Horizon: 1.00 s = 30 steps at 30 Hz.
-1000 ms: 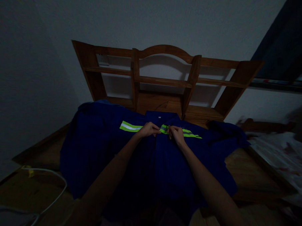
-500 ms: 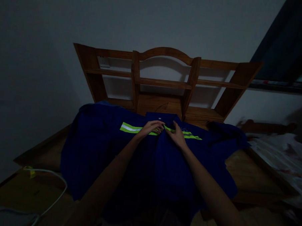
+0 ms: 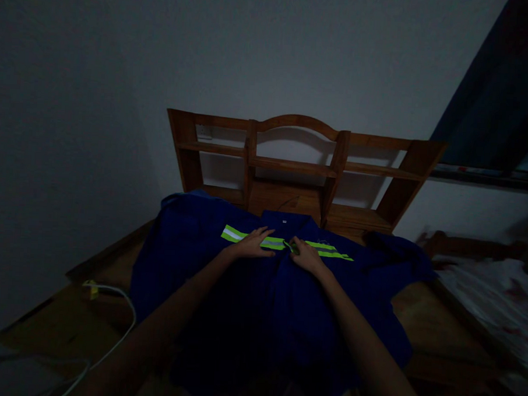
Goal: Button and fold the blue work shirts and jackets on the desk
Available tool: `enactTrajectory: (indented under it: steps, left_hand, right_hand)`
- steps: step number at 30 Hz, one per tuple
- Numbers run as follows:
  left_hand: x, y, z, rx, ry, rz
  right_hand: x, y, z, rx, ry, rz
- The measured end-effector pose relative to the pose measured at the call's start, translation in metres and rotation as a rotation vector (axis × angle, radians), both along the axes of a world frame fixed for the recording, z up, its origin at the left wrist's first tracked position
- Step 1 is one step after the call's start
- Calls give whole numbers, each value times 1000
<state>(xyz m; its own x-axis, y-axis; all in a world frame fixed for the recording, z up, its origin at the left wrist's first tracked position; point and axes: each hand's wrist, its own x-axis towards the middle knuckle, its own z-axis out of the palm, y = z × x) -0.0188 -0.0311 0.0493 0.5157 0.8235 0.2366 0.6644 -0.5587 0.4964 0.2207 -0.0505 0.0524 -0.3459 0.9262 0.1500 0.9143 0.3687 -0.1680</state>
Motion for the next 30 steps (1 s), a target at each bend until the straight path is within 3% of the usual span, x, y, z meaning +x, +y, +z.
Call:
enactTrajectory:
  steps: [4, 8, 10, 17, 23, 30]
  left_hand:
    - [-62, -16, 16, -121, 336, 95]
    - [-90, -23, 24, -126, 388, 134]
    - [-89, -21, 24, -91, 410, 124]
    - [-71, -12, 16, -32, 555, 156]
    - [-62, -10, 1, 113, 633, 364]
    - [-46, 11, -14, 199, 623, 563]
  right_hand:
    - [17, -6, 16, -76, -57, 30]
    - [47, -16, 25, -121, -272, -214]
    - [62, -19, 25, -151, -358, -281]
    - [101, -32, 15, -150, -423, -205]
    - [135, -28, 5, -22, -411, -220]
    - [148, 8, -8, 42, -296, -372]
